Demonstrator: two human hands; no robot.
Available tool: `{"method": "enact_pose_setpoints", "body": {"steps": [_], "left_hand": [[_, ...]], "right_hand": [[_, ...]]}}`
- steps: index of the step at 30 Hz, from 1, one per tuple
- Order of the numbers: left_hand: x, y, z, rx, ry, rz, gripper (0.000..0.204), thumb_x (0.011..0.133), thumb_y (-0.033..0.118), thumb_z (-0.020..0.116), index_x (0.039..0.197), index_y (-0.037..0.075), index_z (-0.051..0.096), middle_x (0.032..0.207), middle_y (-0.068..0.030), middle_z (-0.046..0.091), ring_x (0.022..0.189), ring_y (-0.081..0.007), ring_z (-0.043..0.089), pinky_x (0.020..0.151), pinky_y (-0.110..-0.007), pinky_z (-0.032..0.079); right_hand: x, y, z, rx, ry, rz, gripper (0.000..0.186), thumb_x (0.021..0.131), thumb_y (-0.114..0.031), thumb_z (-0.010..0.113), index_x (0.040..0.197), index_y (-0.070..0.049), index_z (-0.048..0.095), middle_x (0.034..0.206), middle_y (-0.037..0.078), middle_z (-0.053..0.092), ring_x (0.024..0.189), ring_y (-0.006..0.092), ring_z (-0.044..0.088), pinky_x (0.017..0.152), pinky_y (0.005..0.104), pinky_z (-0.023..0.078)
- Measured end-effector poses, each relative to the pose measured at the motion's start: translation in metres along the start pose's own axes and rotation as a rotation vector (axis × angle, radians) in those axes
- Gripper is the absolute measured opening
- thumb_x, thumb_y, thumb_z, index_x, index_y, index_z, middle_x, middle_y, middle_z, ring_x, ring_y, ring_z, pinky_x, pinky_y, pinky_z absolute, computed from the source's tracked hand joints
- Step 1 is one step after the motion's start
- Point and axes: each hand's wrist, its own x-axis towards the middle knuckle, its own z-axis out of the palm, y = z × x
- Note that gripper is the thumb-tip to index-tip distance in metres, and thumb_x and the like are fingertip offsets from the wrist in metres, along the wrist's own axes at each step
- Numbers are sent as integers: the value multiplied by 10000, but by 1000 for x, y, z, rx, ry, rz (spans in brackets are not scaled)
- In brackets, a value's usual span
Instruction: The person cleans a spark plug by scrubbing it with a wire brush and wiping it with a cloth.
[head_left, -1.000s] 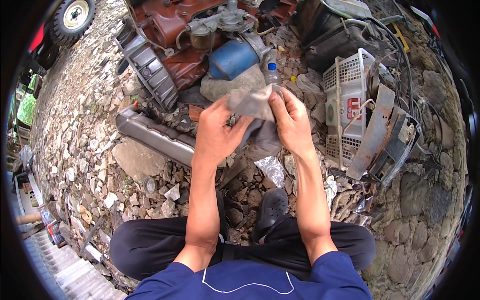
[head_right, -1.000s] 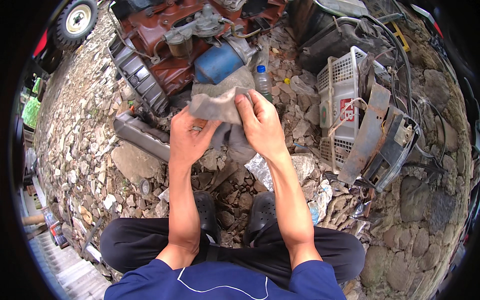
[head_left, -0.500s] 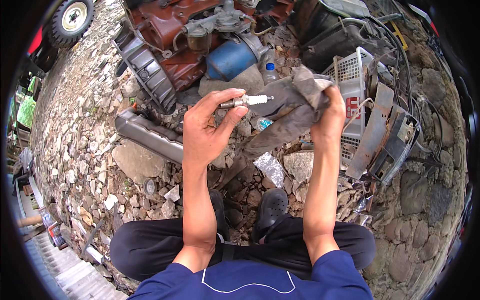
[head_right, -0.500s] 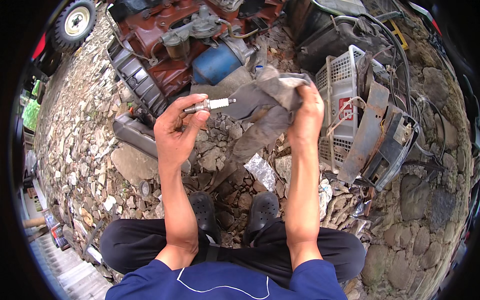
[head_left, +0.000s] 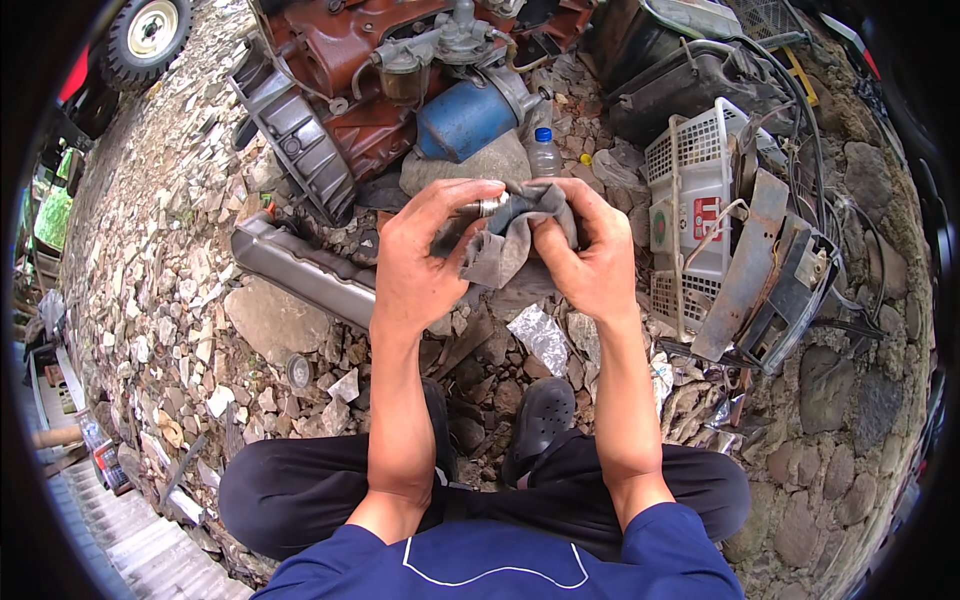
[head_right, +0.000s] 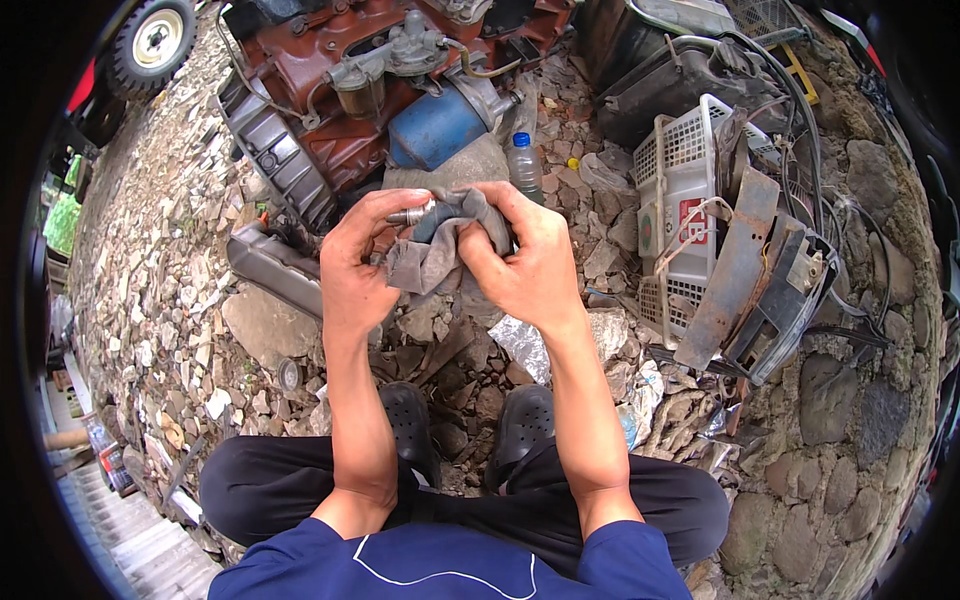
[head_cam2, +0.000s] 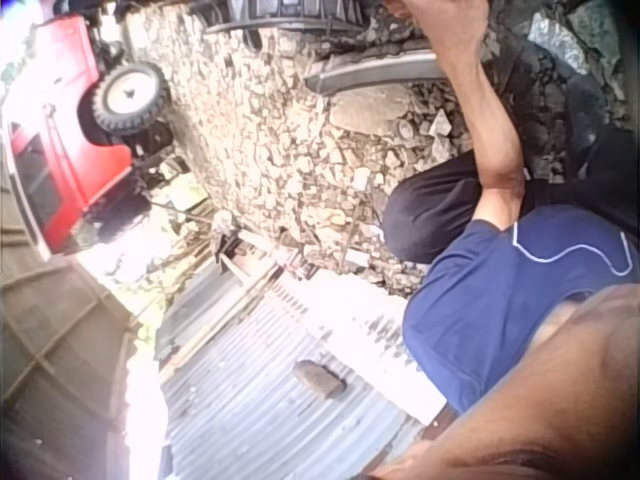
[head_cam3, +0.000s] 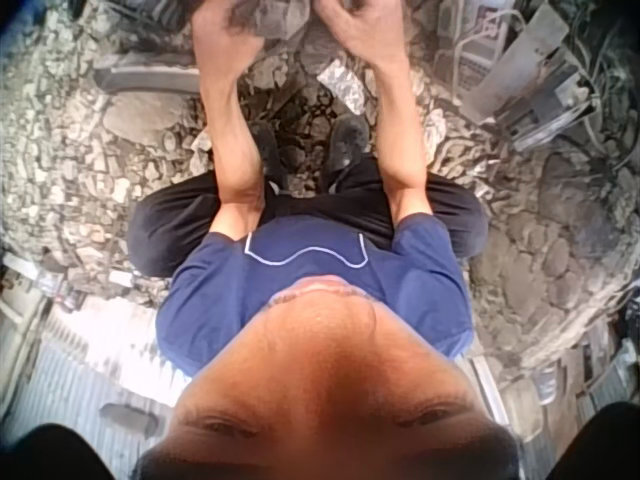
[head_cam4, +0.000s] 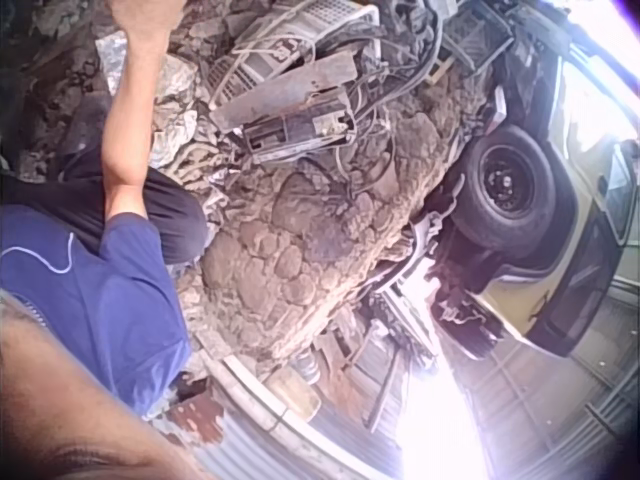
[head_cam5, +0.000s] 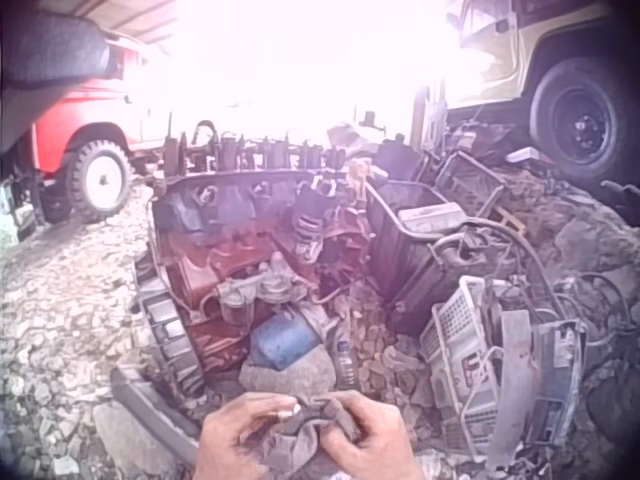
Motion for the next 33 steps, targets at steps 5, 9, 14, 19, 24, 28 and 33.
{"method": "enact_pose_setpoints", "body": {"steps": [5, 9, 14, 19, 24, 28, 33], "left_hand": [[0, 3, 0, 28, -85, 63, 474, 644, -165, 605, 1063, 50, 657, 1051, -113, 671, 1002, -257, 652, 861, -324, 514], [-1, -1, -1, 38, -89, 74, 471, 651, -163, 622, 1075, 40, 657, 1049, -116, 678, 997, -256, 659, 850, -321, 522], [-5, -2, 1, -172, -38, -153, 506, 618, -189, 585, 1065, 33, 669, 1019, -115, 691, 965, -239, 674, 808, -308, 547], [-4, -4, -2, -54, -52, -36, 484, 606, -187, 588, 1033, 23, 679, 1019, -113, 693, 949, -230, 679, 790, -307, 553], [2, -12, -7, 78, -148, 217, 350, 676, -122, 641, 1001, 0, 685, 988, -106, 700, 917, -198, 674, 795, -290, 535], [-3, -9, -4, -86, -36, -73, 221, 777, -58, 659, 995, -26, 678, 941, -115, 706, 886, -164, 669, 814, -256, 511], [1, 4, 7, -217, 342, -365, 197, 893, 115, 649, 1045, -10, 670, 856, -82, 702, 795, -105, 646, 721, -208, 489]], "right_hand": [[-3, 12, -5, 152, -1, 107, 78, 780, -45, 580, 842, 0, 592, 699, 6, 586, 629, 27, 475, 558, 214, 406], [-1, 10, -2, 448, 8, 280, 45, 746, -11, 597, 738, -32, 558, 696, -55, 544, 623, 19, 433, 541, 207, 372], [2, 15, 1, -60, 61, -217, 83, 693, -3, 615, 754, -13, 561, 669, -23, 550, 593, 18, 443, 507, 217, 373], [-3, 15, 4, 11, 60, -69, 70, 704, -23, 602, 762, -8, 568, 665, -11, 571, 575, 25, 470, 496, 226, 392], [-2, 18, 12, 676, 42, 533, 56, 837, -49, 531, 811, -24, 573, 736, -32, 581, 610, 17, 484, 541, 193, 398], [-4, 15, 16, 667, 96, 464, 48, 842, -38, 532, 836, -24, 577, 743, -34, 574, 625, 11, 476, 556, 193, 397], [-7, 24, 12, 519, 108, 174, 64, 803, -6, 582, 867, -13, 591, 752, -28, 582, 642, 13, 491, 564, 184, 394]]}}
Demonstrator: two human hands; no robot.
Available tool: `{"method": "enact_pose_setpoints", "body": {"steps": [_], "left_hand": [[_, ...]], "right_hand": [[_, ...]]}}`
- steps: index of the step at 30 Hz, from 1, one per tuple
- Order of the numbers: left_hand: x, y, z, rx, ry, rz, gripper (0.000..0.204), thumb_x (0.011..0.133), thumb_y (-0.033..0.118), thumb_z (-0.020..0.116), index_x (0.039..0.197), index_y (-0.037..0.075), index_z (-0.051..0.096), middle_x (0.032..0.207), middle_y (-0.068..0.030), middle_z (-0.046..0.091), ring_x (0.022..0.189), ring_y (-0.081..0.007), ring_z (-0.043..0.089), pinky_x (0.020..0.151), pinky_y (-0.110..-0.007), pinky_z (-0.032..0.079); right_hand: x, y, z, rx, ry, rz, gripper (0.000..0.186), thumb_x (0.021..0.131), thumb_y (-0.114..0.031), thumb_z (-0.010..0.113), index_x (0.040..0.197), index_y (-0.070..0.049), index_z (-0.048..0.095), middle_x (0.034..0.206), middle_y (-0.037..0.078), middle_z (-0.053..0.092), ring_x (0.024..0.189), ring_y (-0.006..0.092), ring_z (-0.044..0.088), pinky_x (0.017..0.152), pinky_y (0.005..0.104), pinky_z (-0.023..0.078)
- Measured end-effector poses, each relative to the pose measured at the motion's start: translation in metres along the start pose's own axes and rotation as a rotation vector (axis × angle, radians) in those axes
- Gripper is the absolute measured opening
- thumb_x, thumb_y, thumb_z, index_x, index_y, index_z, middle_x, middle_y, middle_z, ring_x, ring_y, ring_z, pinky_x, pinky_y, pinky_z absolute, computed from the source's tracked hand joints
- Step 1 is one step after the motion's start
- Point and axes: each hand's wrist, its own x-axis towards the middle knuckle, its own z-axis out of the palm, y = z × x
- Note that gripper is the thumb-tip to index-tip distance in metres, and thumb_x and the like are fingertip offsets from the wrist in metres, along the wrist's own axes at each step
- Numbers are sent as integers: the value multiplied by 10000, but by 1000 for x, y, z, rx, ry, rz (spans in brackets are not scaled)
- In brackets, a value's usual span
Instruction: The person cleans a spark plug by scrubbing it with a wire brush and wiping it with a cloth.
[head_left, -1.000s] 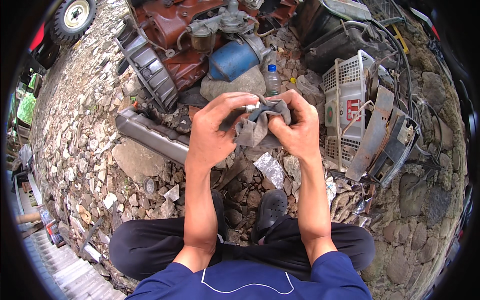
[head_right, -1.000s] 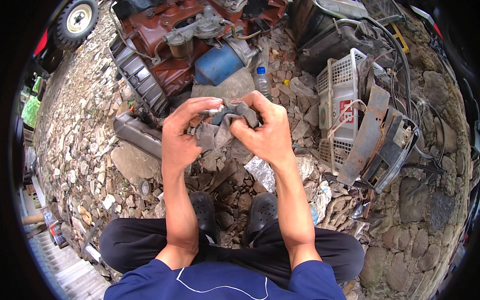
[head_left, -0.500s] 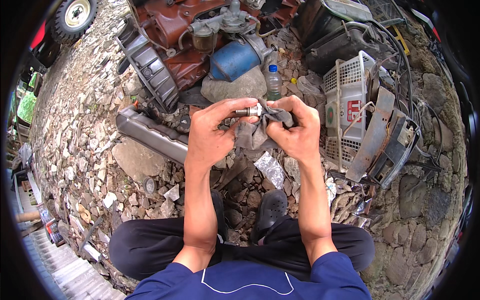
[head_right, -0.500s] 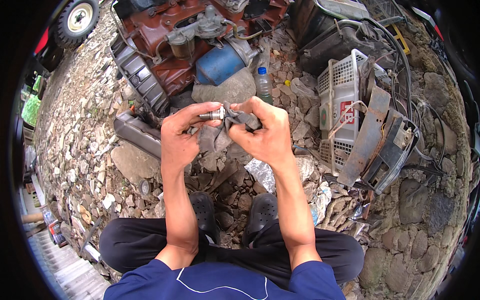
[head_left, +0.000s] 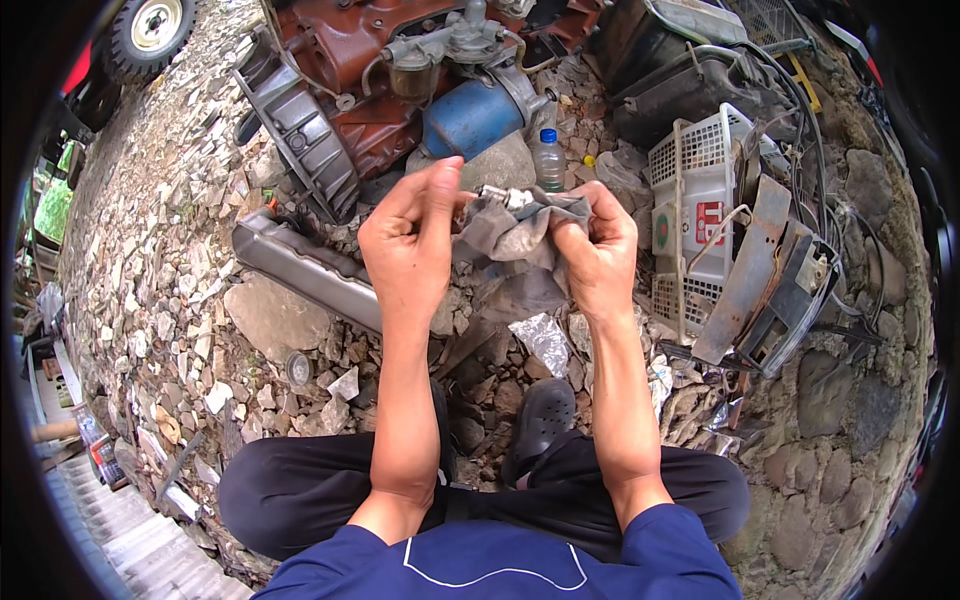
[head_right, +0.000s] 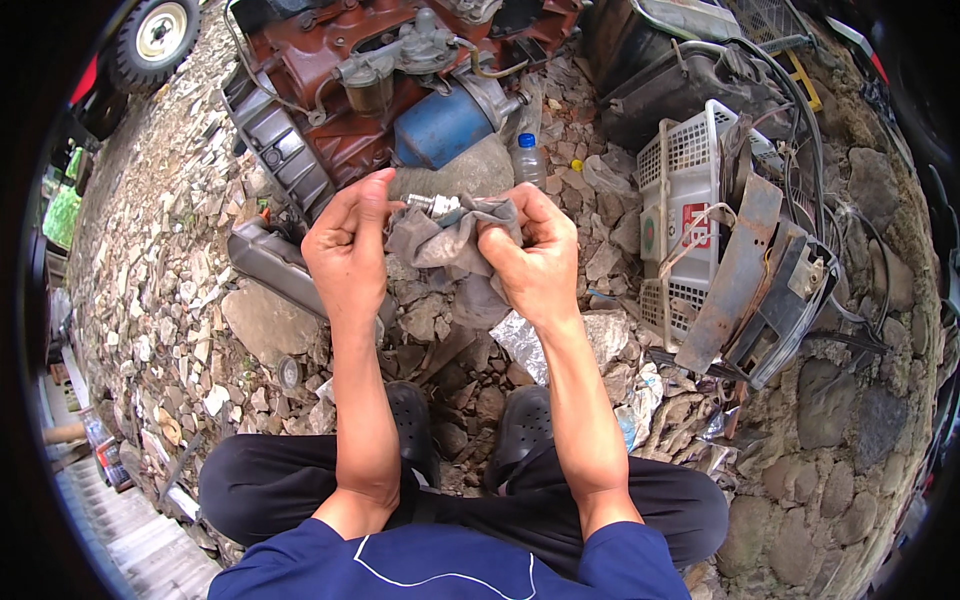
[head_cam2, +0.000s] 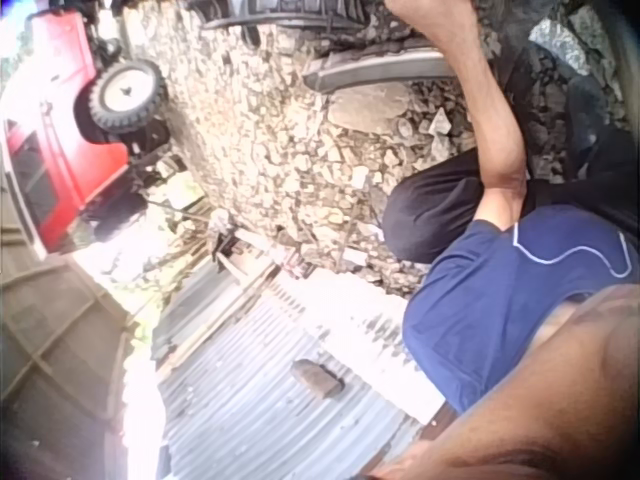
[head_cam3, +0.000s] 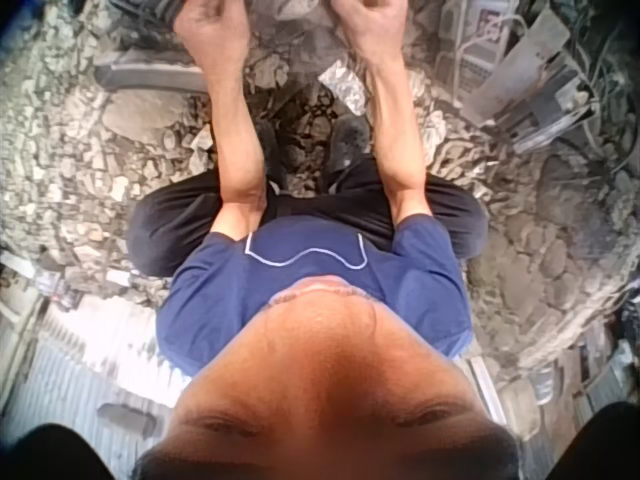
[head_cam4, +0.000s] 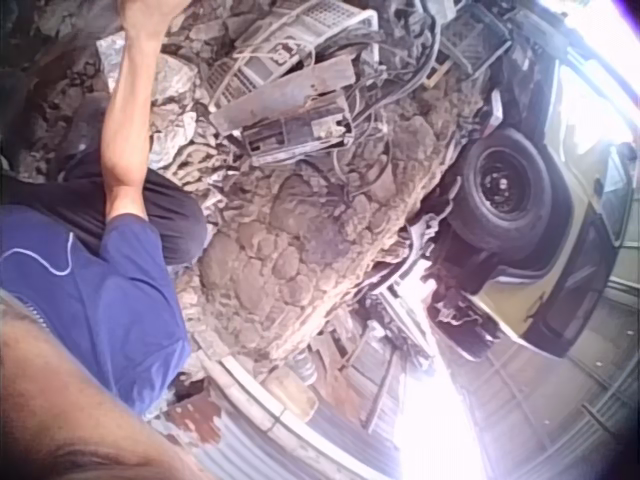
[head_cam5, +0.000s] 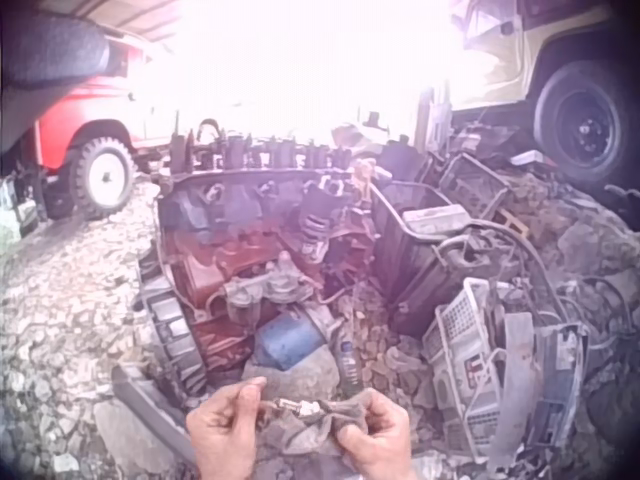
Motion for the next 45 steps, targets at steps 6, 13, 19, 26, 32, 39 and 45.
{"method": "enact_pose_setpoints", "body": {"steps": [6, 13, 19, 26, 32, 39, 45], "left_hand": [[1, -6, -3, -285, -202, -90, 201, 873, 75, 664, 1059, 1, 670, 892, -43, 695, 818, -64, 628, 720, -186, 482], [-3, -5, -4, -289, -310, -69, 251, 856, 54, 676, 1101, 0, 661, 937, -31, 687, 816, -59, 614, 737, -179, 477], [-4, -4, 2, -353, -285, -80, 268, 845, 73, 697, 1100, -1, 662, 976, -11, 674, 804, -40, 591, 716, -172, 464], [-5, -5, -4, -238, -265, -64, 271, 831, 87, 719, 1075, -18, 664, 982, -33, 667, 795, -46, 593, 700, -179, 463], [-5, -15, -4, -473, -285, 12, 292, 837, 76, 704, 1100, -36, 645, 983, -95, 674, 828, -113, 631, 742, -227, 518], [0, -10, -12, -501, -256, -19, 316, 842, 82, 697, 1124, -43, 630, 1010, -138, 674, 855, -150, 648, 788, -269, 543], [-1, -9, -8, -448, -254, -71, 298, 841, 85, 698, 1109, -32, 642, 991, -116, 686, 869, -134, 646, 796, -254, 526]], "right_hand": [[-5, -9, 8, -233, 23, -153, 149, 744, 52, 616, 884, 1, 609, 857, 33, 660, 760, 68, 595, 679, 224, 486], [-7, -2, 5, -368, 18, -285, 205, 713, 63, 618, 912, 15, 607, 916, 100, 681, 809, 99, 619, 722, 238, 494], [-13, 3, 17, -247, 112, -178, 218, 707, 56, 627, 920, 16, 608, 930, 119, 683, 819, 108, 624, 730, 238, 493], [-3, -7, 14, -637, 32, -577, 146, 749, -13, 631, 893, 0, 607, 902, 121, 680, 781, 108, 629, 640, 247, 498], [9, -18, 5, 19, 401, -65, 98, 847, -88, 564, 903, -13, 592, 803, 27, 622, 686, 66, 553, 653, 211, 456], [13, -18, -21, 543, 422, 50, 244, 935, -159, 431, 1022, -21, 613, 966, 57, 644, 841, 141, 620, 779, 281, 497], [2, -23, 7, 34, 47, -115, 223, 918, -153, 519, 1094, -40, 593, 893, 42, 639, 729, 97, 588, 642, 254, 488]]}}
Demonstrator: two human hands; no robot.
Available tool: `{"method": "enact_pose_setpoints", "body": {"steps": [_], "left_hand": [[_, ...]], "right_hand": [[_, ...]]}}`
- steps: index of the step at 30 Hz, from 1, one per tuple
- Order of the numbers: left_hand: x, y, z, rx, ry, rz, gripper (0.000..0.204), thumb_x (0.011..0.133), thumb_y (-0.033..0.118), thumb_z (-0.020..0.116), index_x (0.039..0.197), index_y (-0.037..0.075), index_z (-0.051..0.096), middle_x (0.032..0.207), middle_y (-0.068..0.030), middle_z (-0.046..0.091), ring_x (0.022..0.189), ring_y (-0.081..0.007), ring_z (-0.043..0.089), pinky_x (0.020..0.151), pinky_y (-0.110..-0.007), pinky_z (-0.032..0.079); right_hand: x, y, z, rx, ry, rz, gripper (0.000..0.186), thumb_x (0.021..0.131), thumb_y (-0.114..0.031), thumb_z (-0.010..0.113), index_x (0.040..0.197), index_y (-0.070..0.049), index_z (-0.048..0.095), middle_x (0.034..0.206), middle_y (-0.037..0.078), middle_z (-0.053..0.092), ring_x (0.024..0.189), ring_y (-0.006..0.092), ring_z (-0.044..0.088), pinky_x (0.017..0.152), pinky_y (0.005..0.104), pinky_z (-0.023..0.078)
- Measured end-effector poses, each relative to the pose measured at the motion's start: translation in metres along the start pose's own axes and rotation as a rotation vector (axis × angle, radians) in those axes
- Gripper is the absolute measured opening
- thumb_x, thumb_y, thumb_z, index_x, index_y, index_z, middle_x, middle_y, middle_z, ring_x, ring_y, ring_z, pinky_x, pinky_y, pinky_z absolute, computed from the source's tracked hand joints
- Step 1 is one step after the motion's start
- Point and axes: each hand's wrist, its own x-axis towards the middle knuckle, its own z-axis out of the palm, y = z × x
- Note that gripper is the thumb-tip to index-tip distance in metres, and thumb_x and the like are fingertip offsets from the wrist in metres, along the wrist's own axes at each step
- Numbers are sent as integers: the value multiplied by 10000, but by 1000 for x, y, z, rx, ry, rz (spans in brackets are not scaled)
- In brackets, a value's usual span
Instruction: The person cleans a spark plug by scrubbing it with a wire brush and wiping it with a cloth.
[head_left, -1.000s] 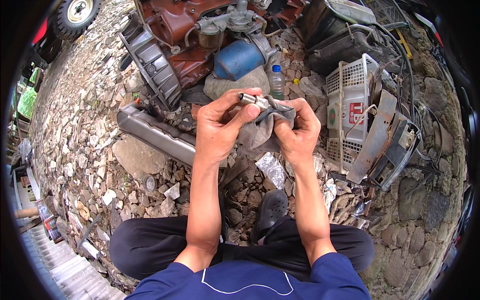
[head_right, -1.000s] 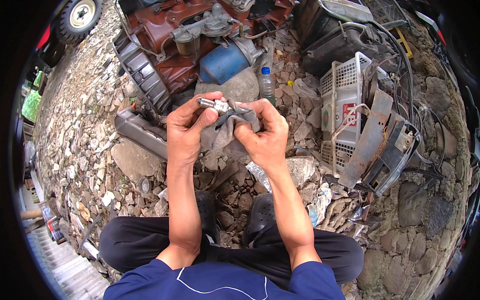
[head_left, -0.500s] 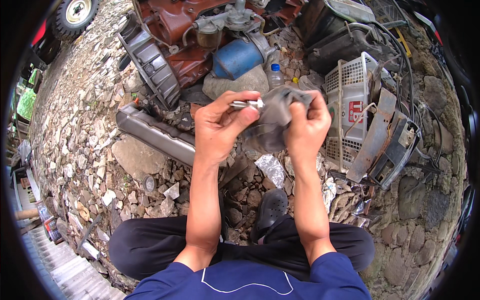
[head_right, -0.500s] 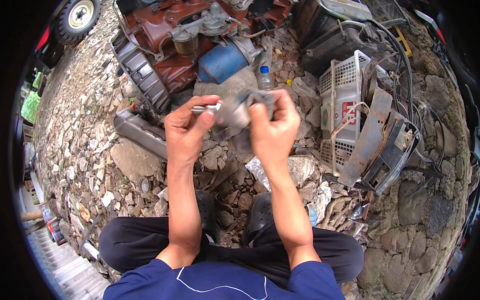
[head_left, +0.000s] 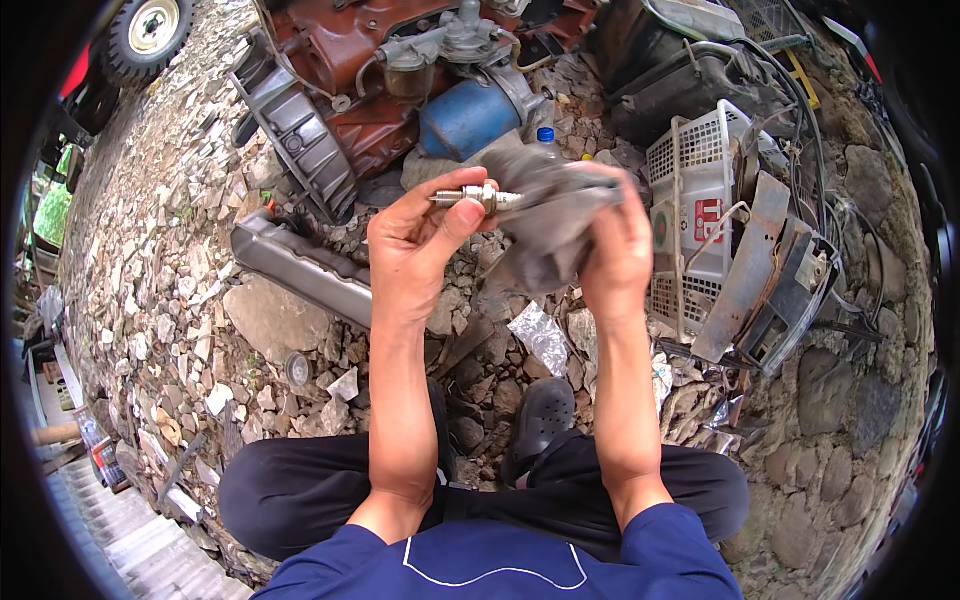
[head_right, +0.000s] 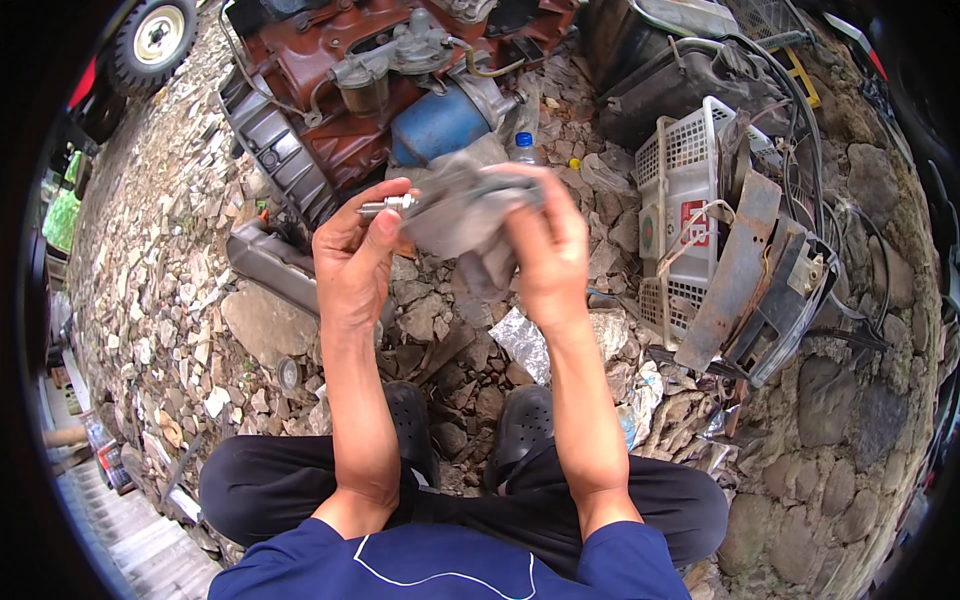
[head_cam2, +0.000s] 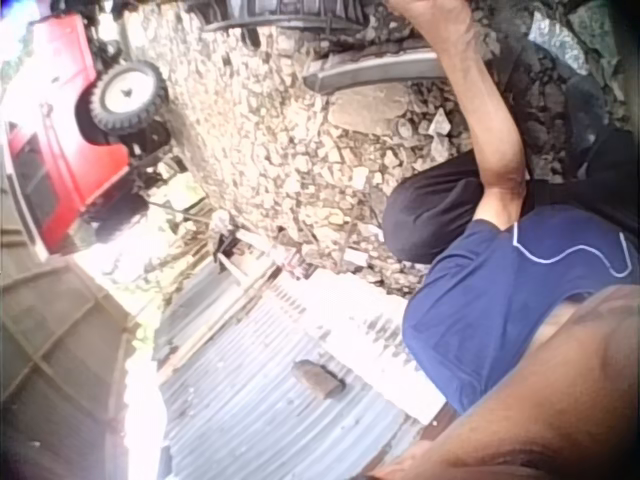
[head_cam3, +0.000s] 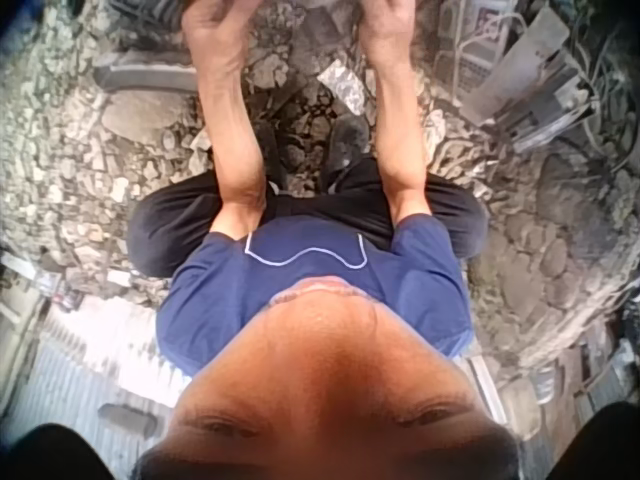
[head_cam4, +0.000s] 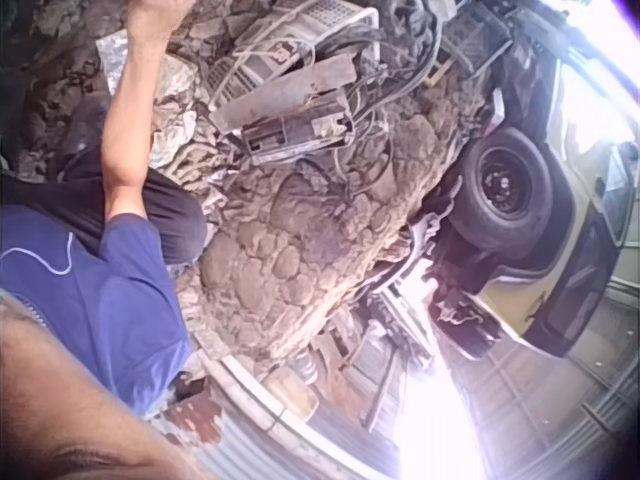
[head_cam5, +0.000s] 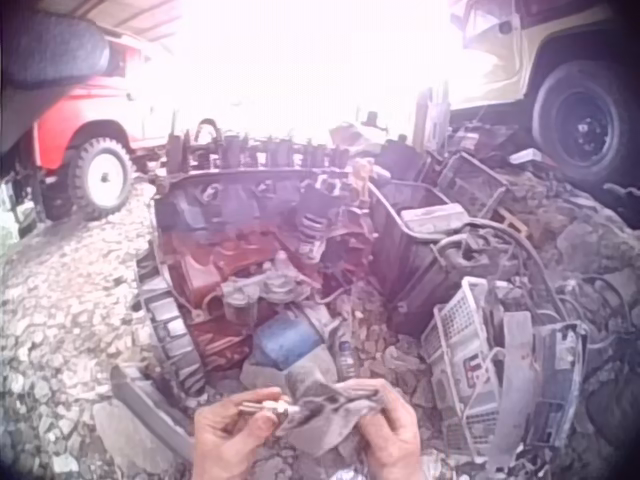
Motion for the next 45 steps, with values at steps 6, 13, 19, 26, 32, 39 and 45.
{"method": "enact_pose_setpoints", "body": {"steps": [6, 13, 19, 26, 32, 39, 45], "left_hand": [[0, -7, 4, 125, -29, -61, 246, 845, 11, 663, 1088, -22, 655, 999, -90, 693, 904, -118, 639, 815, -235, 497], [0, -17, -4, 157, -137, 23, 284, 834, -78, 595, 1112, -36, 634, 1056, -118, 677, 962, -145, 634, 864, -254, 489], [1, -16, -5, 198, -109, 0, 249, 839, -63, 600, 1084, -40, 638, 1052, -121, 677, 962, -151, 635, 863, -263, 493], [3, -18, -8, 193, -133, 74, 260, 829, 11, 681, 1081, -35, 639, 991, -96, 691, 905, -124, 637, 829, -242, 496], [-1, -31, -19, 187, -137, -66, 272, 843, 61, 692, 1089, -39, 633, 990, -110, 683, 872, -113, 639, 790, -228, 512], [7, -23, -23, -7, 29, 27, 288, 859, 152, 692, 1081, -23, 642, 996, -152, 681, 864, -168, 656, 779, -293, 561], [7, -27, -12, -33, 17, 12, 269, 871, 124, 672, 1092, -25, 636, 1003, -150, 679, 879, -169, 655, 781, -295, 562]], "right_hand": [[-1, 23, -7, -531, -129, -246, 198, 748, -26, 610, 942, 12, 621, 715, 74, 647, 610, 74, 573, 544, 233, 459], [1, 6, -14, -249, -132, 246, 127, 729, -13, 602, 854, 7, 611, 624, -14, 581, 552, 4, 467, 477, 198, 373], [-1, 18, -11, -516, -158, -142, 135, 714, -8, 615, 848, 8, 606, 647, 0, 588, 588, 15, 495, 505, 201, 393], [-5, 18, -8, -381, -94, 194, 89, 759, -62, 607, 828, -7, 605, 771, 38, 640, 609, 81, 582, 529, 267, 486], [3, 36, -13, 292, 146, 649, 132, 868, -88, 511, 747, -60, 555, 694, 0, 551, 562, 74, 524, 507, 225, 440], [27, 45, -56, 584, 448, 296, 215, 879, -197, 462, 955, -46, 595, 921, 50, 653, 866, 168, 613, 836, 297, 479], [15, 51, -52, 644, 313, 186, 424, 959, -330, 363, 1164, 6, 522, 1087, 142, 626, 1023, 280, 597, 965, 406, 438]]}}
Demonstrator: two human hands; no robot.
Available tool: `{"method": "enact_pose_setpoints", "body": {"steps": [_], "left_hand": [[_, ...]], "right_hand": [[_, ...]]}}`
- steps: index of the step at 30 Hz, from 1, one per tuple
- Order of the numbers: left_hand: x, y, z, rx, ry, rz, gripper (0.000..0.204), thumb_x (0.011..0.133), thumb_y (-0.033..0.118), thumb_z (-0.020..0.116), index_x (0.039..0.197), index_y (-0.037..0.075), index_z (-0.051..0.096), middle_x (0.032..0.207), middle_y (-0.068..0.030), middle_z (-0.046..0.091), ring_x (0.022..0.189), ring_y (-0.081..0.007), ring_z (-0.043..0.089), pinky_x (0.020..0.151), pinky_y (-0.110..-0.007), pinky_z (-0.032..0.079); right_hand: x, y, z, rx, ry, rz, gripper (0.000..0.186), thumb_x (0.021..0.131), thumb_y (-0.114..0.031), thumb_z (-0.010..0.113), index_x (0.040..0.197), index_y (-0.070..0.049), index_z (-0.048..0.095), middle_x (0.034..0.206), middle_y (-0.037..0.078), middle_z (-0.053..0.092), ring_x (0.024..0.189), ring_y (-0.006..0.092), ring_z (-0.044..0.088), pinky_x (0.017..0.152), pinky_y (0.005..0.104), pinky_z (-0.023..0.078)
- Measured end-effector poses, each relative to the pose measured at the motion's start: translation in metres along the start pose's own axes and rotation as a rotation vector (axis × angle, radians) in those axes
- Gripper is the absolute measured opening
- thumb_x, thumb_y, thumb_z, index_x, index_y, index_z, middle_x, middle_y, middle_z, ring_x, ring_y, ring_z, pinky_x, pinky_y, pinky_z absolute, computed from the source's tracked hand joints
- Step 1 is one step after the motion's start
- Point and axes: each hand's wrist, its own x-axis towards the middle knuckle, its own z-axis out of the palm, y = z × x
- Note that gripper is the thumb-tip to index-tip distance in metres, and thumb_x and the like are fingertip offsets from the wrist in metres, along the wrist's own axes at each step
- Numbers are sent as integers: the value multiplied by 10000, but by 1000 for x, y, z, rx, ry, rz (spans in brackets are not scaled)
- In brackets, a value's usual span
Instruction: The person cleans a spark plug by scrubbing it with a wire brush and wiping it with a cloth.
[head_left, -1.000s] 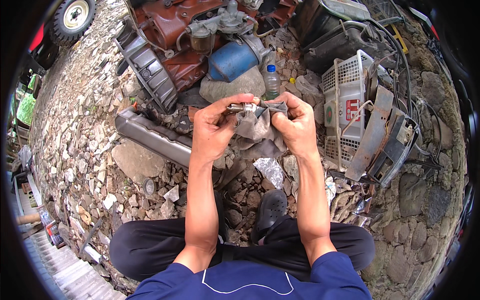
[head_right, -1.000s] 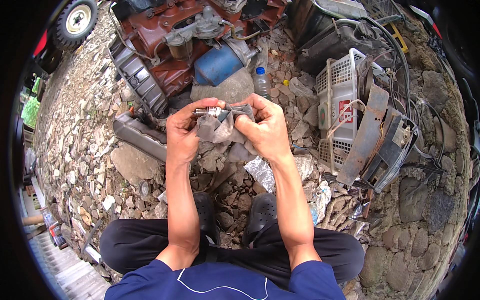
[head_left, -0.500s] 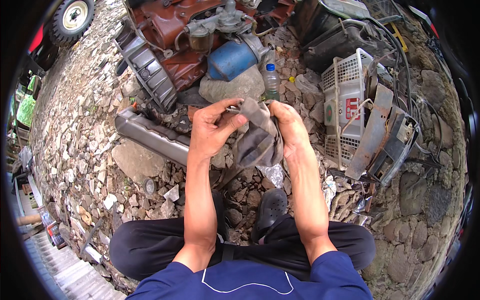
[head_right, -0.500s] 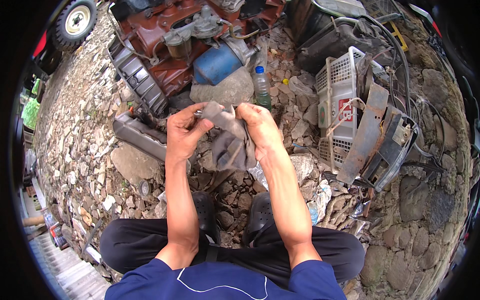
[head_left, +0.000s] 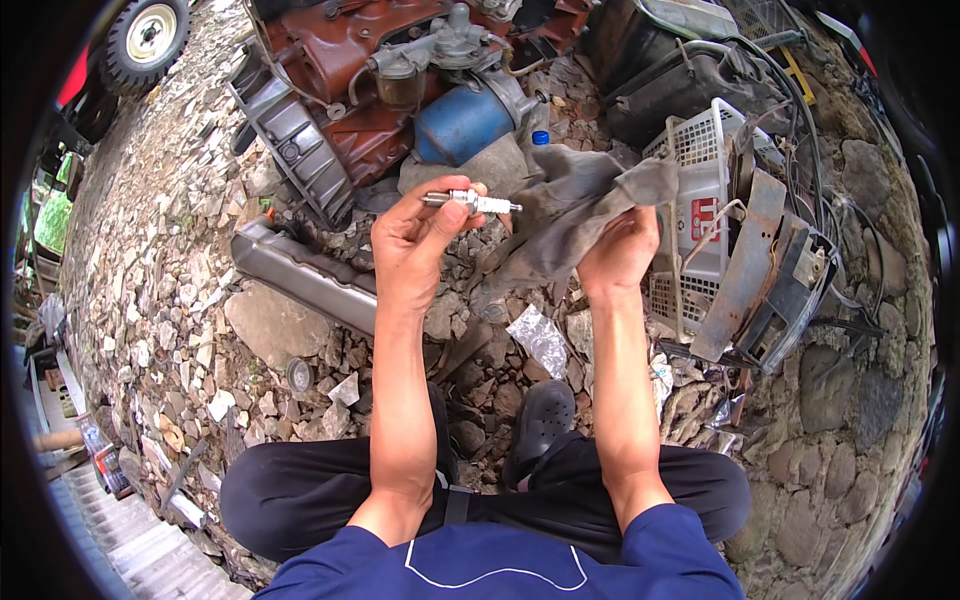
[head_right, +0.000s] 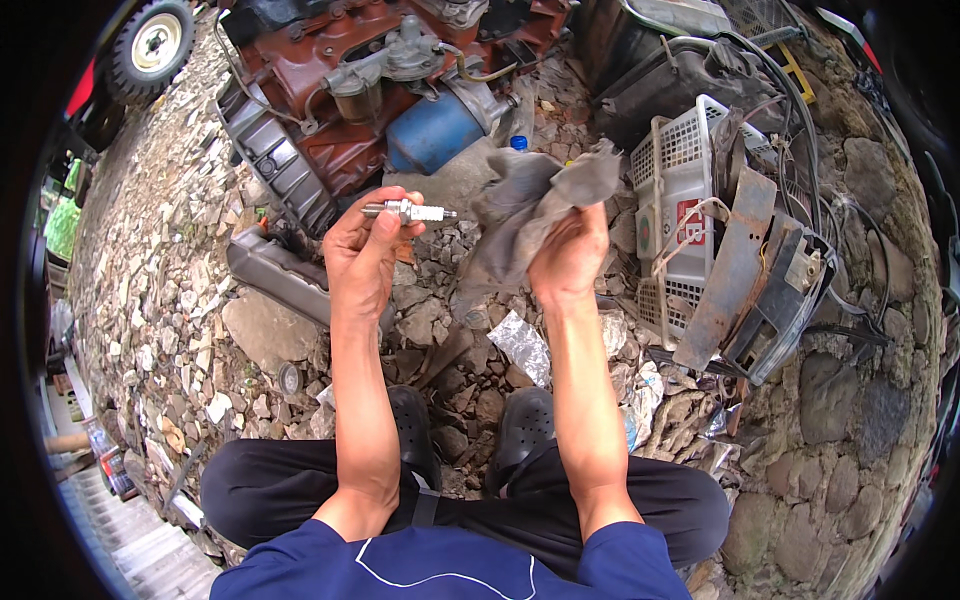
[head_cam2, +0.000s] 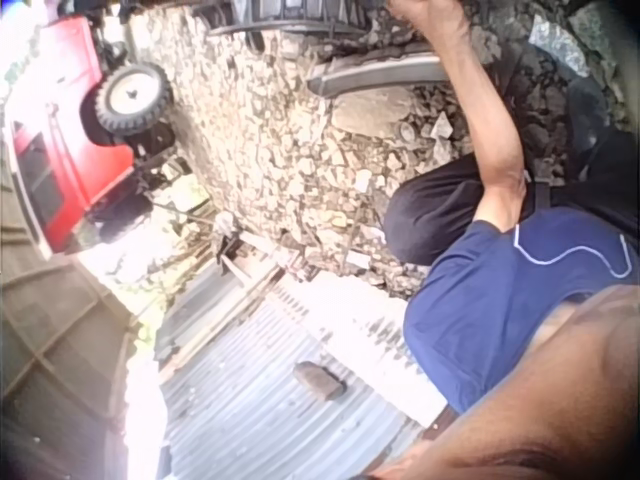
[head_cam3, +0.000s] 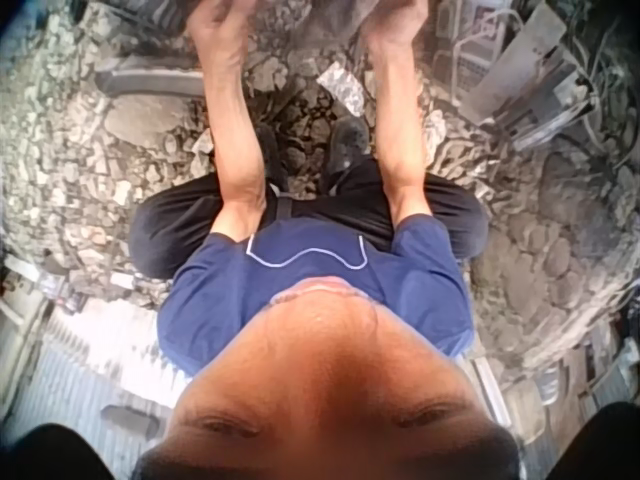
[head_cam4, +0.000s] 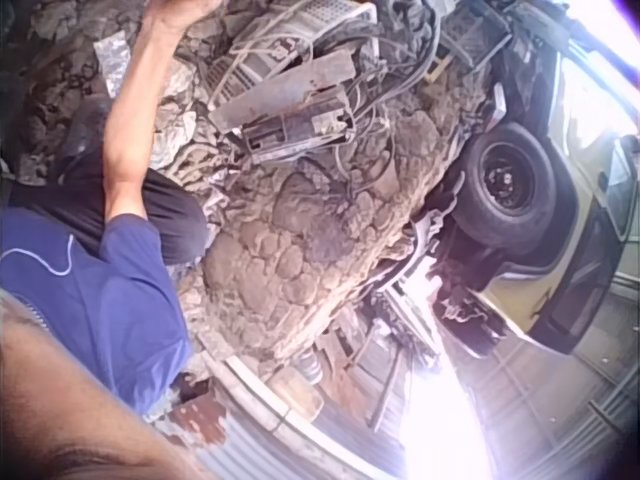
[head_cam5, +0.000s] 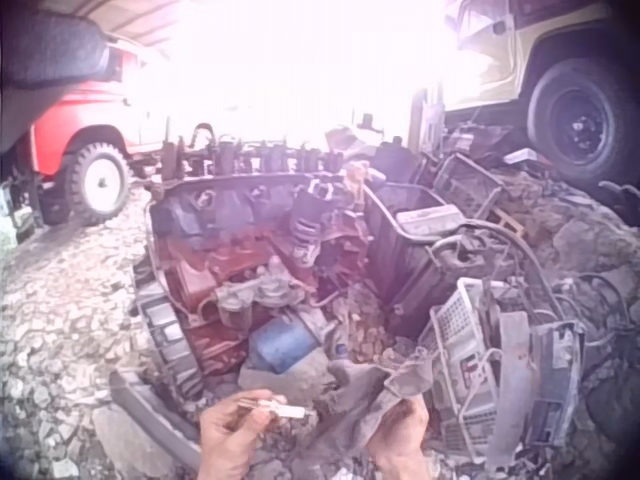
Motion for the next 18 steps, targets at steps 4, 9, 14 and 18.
{"method": "enact_pose_setpoints", "body": {"steps": [4, 9, 14, 18], "left_hand": [[-2, -1, 1, 40, -17, 6, 257, 884, 90, 648, 1110, -30, 626, 1017, -145, 677, 915, -166, 648, 811, -285, 545], [-3, 1, 0, 165, -65, 26, 277, 863, 33, 635, 1129, -41, 612, 1043, -137, 675, 959, -165, 641, 886, -275, 498], [-3, 5, 2, 241, -135, 27, 357, 796, -92, 553, 1144, -34, 606, 1059, -145, 675, 993, -188, 644, 916, -306, 489], [-4, 5, 4, 185, -170, -18, 384, 781, -107, 535, 1151, -29, 604, 1078, -145, 670, 1012, -191, 638, 924, -310, 487]], "right_hand": [[-22, 5, 25, -455, -371, -92, 461, 957, -414, 450, 1141, -1, 541, 891, 45, 626, 832, 134, 597, 766, 281, 487], [-33, 11, 41, -979, -410, -241, 224, 798, -22, 605, 1016, 19, 641, 718, -3, 635, 617, 31, 528, 562, 209, 443], [-29, 12, 37, -1093, -479, -398, 192, 702, 3, 645, 891, 17, 611, 703, 32, 630, 631, 43, 536, 576, 217, 452], [-26, 12, 33, -1088, -514, -451, 207, 644, 18, 649, 837, 21, 575, 748, 57, 638, 667, 62, 559, 615, 215, 465]]}}
